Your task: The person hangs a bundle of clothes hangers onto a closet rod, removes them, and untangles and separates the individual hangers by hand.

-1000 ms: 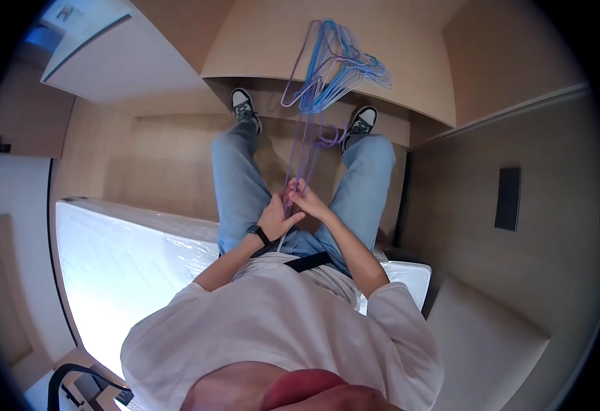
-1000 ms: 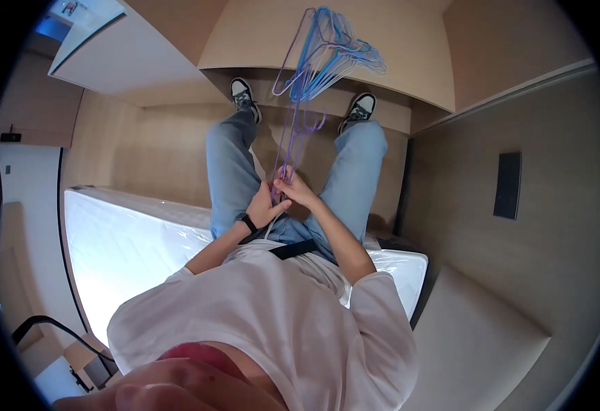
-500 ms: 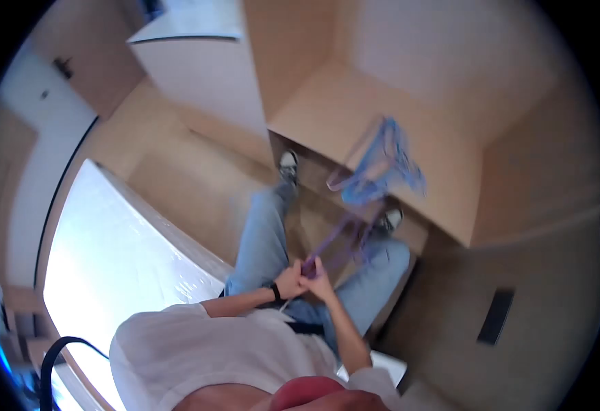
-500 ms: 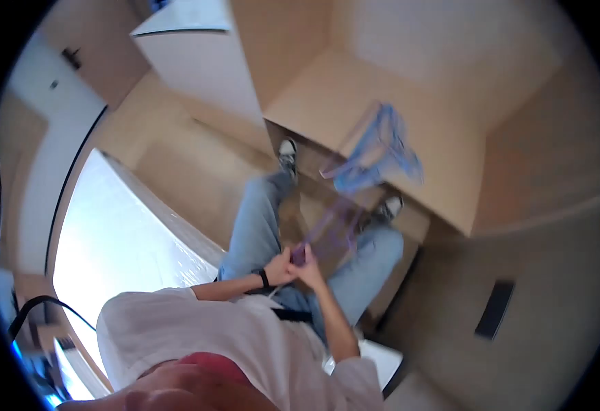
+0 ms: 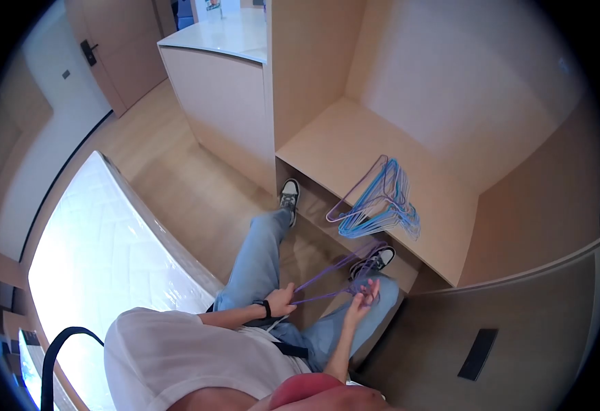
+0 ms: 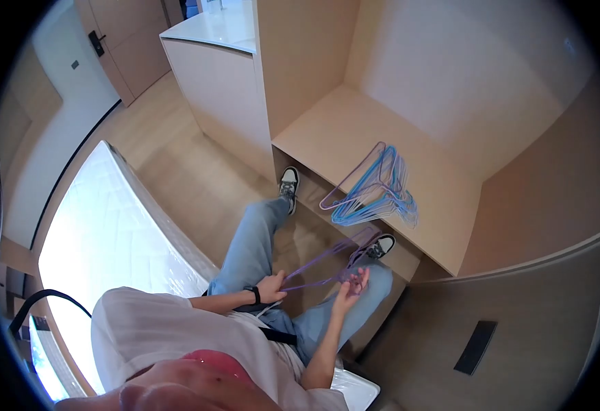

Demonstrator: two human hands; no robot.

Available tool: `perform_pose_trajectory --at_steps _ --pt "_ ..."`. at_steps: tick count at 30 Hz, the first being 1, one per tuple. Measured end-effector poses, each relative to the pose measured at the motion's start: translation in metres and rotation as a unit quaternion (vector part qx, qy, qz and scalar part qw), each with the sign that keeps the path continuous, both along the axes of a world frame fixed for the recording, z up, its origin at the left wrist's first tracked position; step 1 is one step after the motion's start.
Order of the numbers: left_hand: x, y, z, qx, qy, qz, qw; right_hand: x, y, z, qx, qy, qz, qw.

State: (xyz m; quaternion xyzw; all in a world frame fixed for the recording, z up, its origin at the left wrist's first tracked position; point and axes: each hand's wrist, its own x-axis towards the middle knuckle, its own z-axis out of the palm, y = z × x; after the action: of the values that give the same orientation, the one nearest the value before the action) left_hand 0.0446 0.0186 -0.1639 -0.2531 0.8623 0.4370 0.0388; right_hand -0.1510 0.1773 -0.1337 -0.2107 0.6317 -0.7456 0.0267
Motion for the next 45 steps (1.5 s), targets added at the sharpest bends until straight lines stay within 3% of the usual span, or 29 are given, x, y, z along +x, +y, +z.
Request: perform_pose_trajectory --at_steps 6,12,16,20,22,24,26,28,31,34,35,38,39,42,45 --pt "-0.001 0.003 -0.008 -0.013 -0.011 -0.058 0.998 0.011 0.026 0.032 0.045 0.032 0.113 0.992" --pt "-0.003 0.002 -0.011 0.028 0.019 -0.012 0.999 0.025 0.020 0.035 0.027 -0.037 0.103 0.994" --pt "-0.016 -0.010 -0.014 0.043 -0.032 -0.076 0.996 0.010 0.032 0.021 0.092 0.036 0.104 0.990" --pt "-0.058 -0.054 0.026 0.069 0.026 -0.194 0.978 0.006 0.026 0.020 0.023 -0.033 0.067 0.997" --pt "-0.092 -0.076 0.045 -0.036 0.158 -0.117 0.980 0.004 0.023 0.015 0.046 -0.017 0.093 0.994" --pt "-0.138 -0.121 0.026 -0.089 0.196 -0.043 0.976 0.005 0.018 0.013 0.052 -0.023 0.112 0.992" --pt "-0.184 -0.151 0.039 -0.176 0.214 0.034 0.960 0.009 0.012 0.014 0.041 -0.057 0.122 0.990" --pt "-0.229 -0.183 0.027 -0.208 0.153 0.075 0.963 0.008 0.010 0.014 0.043 -0.058 0.115 0.991" --pt "-0.282 -0.213 0.002 -0.201 -0.037 0.023 0.979 0.006 0.008 0.015 0.043 -0.070 0.115 0.990" --pt "-0.302 -0.200 0.007 -0.273 -0.013 -0.038 0.961 0.004 0.010 0.017 0.047 -0.065 0.110 0.991" --pt "-0.307 -0.192 0.021 -0.258 -0.066 -0.051 0.962 0.002 0.010 0.019 0.050 -0.056 0.111 0.991" --pt "-0.312 -0.175 0.030 -0.353 -0.055 -0.089 0.930 0.001 0.011 0.023 0.062 -0.065 0.104 0.991" --pt "-0.316 -0.177 0.028 -0.329 -0.084 -0.107 0.934 0.001 0.011 0.023 0.063 -0.068 0.105 0.990" --pt "-0.318 -0.177 0.026 -0.365 -0.066 -0.113 0.922 -0.001 0.010 0.022 0.063 -0.068 0.110 0.990" --pt "-0.325 -0.193 0.045 -0.340 -0.022 -0.025 0.940 0.000 0.011 0.019 0.064 -0.069 0.106 0.990"
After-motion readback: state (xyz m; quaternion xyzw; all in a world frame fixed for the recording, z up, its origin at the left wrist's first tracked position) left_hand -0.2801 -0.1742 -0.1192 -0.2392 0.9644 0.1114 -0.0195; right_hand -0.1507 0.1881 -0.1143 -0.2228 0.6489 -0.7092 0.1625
